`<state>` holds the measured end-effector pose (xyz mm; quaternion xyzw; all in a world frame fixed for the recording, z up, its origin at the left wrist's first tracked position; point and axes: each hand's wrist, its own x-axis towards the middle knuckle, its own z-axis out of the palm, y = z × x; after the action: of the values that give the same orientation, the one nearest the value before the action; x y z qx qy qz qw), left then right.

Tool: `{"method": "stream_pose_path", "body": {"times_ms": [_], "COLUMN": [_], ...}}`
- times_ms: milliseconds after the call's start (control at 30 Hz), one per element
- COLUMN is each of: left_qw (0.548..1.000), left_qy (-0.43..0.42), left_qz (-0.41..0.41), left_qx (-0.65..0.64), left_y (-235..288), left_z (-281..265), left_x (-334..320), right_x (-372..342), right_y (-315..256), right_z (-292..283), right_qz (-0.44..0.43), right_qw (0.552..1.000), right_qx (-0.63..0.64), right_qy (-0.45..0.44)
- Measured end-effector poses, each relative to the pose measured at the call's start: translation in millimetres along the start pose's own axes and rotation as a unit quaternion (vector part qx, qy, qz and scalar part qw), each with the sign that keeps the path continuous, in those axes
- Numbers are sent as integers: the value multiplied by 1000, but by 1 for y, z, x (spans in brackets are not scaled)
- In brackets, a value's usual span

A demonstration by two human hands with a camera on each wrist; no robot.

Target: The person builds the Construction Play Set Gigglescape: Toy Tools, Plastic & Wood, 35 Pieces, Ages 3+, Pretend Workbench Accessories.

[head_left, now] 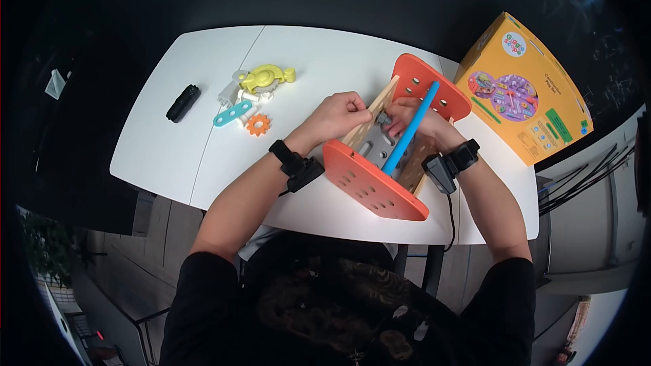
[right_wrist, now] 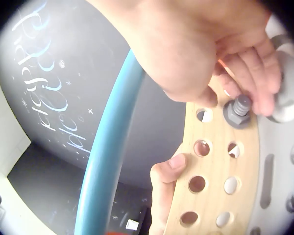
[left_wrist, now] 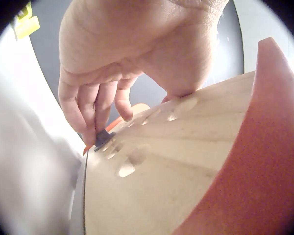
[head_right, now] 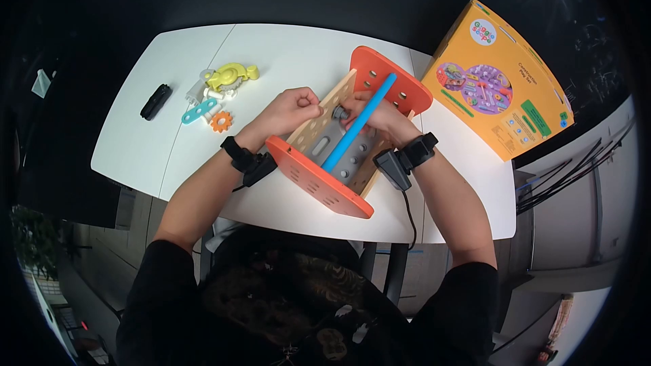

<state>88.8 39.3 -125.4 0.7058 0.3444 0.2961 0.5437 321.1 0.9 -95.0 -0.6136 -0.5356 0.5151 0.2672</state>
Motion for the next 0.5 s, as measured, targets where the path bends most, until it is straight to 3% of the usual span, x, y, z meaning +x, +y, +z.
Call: {"method": "stream_pose_path", "body": {"times_ms": [167, 267, 367, 433, 500], "left_qw": [1000, 1000, 1000, 1000, 1000], "left_qy": [-1, 1, 0, 2, 1], "left_qz": [1, 0, -4, -2, -2], "left_qx": [1, 2, -1, -2, -2], "left_y": [-1, 0, 0, 0, -2], "left_z": [0, 0, 0, 1, 1], "left_x": [0, 1, 0, 0, 1], "right_x": [-2, 0, 6, 6, 4], "right_y": [4, 5, 9, 8, 3], "right_z": [1, -1, -5, -9, -9], "right_qz": [-59, -46, 23, 40, 56], "right_qw": [998, 998, 999, 995, 996], "right_qx": [-33, -48, -3, -37, -19], "right_qy": [-5, -11, -28, -85, -65]}}
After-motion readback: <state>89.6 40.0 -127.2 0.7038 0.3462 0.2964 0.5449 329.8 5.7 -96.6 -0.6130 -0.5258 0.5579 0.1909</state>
